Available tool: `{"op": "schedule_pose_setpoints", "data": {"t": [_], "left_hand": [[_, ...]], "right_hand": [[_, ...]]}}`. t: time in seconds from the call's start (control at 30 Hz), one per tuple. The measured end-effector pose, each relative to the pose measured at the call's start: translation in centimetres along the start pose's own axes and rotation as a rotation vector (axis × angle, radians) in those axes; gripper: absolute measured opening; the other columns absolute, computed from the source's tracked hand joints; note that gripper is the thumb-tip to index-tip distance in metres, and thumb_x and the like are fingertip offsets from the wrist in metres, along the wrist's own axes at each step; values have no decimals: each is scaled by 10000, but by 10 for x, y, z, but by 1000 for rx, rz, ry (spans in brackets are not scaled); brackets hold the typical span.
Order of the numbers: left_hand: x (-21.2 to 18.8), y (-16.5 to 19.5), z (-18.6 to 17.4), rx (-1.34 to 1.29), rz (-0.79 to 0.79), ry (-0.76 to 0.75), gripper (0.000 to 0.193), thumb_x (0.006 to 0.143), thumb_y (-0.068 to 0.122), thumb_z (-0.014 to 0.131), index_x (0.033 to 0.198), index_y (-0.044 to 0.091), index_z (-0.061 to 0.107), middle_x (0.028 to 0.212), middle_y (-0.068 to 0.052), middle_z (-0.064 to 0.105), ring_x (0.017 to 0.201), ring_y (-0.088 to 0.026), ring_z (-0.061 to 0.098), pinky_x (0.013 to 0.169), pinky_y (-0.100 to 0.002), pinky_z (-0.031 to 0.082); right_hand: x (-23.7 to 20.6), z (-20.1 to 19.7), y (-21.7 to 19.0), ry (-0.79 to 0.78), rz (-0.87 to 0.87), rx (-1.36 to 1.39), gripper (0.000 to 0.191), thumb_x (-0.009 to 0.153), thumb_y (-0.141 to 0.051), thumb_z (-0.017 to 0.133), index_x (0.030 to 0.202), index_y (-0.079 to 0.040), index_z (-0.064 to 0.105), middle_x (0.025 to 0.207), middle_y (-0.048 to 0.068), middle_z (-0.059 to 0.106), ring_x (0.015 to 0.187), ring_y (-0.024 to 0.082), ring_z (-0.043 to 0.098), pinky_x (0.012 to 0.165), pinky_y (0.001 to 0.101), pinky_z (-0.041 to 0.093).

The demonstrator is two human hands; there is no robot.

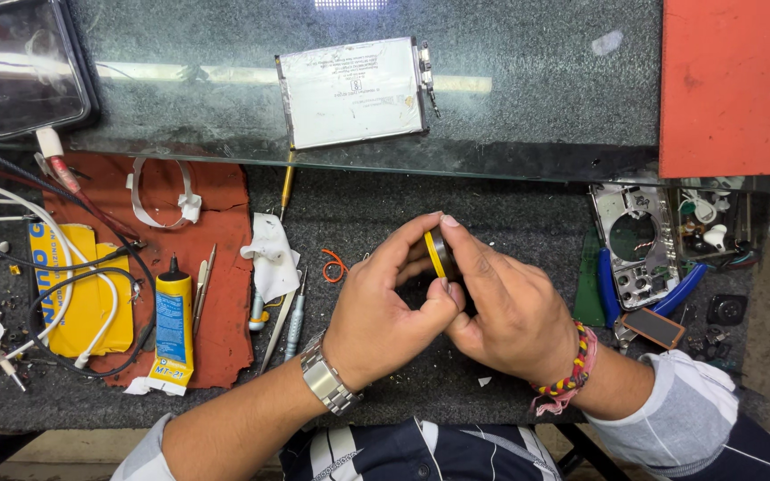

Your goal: The person assembles a small circular electronic device by inserting a circuit board into a housing, connecting a ribbon cable, and closing the casing. They then place a circular battery into the device and handle a small container of paste.

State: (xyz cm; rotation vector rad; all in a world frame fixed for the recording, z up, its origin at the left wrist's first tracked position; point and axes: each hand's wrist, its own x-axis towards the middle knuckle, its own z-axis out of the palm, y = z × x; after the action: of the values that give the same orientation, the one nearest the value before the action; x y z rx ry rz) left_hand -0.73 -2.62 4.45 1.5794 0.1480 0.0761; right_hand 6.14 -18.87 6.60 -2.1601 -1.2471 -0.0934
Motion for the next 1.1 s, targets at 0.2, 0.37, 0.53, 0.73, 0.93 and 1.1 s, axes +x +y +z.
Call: {"op": "schedule_pose_setpoints", "data": {"t": [0.2,0.37,0.53,0.73,0.93,1.1], "left_hand": [[-1,1,3,40,-14,15,606,848,60,656,1429,-15,499,1225,-185,736,1176,-255,754,1000,-340,610],[-1,1,8,81,24,42,588,859,47,630,1428,-20,496,1187,-186,744,1131,-251,762,956,-335,613],[-3,1,8,224,-314,-25,627,832,61,611,1454,60,532,851,-129,746,591,-193,662,570,-279,530],[-3,-11,12,-210,-221,-16,688,887,-4,543,1555,28,385,1081,-69,671,773,-73,601,632,-209,517],[3,-33,-1,-906,-329,-93,643,903,-14,360,1546,-9,335,1423,-96,553,1282,-223,588,1081,-471,527],[3,-31,-7,-1065,-330,-115,570,1019,63,367,1564,-105,356,1407,-215,499,1298,-312,566,1118,-540,503]], "right_hand": [[0,1,-1,-18,-21,-46,699,853,-26,715,1458,116,395,1237,305,659,1007,380,732,849,408,600],[-2,5,-8,-47,5,-72,718,858,-40,706,1467,132,366,1272,329,637,1016,386,725,845,414,598],[2,6,-8,-45,22,-98,697,872,-64,703,1454,125,367,1258,326,634,1027,407,711,855,422,591],[8,4,7,-28,79,-34,632,797,20,641,1408,53,479,1212,257,676,1031,378,718,872,427,598],[8,-4,17,73,236,84,384,883,43,597,1262,-2,638,1167,200,720,1009,320,755,840,369,616],[13,-10,30,0,517,113,325,876,2,615,1189,-25,697,1006,159,749,826,274,775,709,365,597]]}}
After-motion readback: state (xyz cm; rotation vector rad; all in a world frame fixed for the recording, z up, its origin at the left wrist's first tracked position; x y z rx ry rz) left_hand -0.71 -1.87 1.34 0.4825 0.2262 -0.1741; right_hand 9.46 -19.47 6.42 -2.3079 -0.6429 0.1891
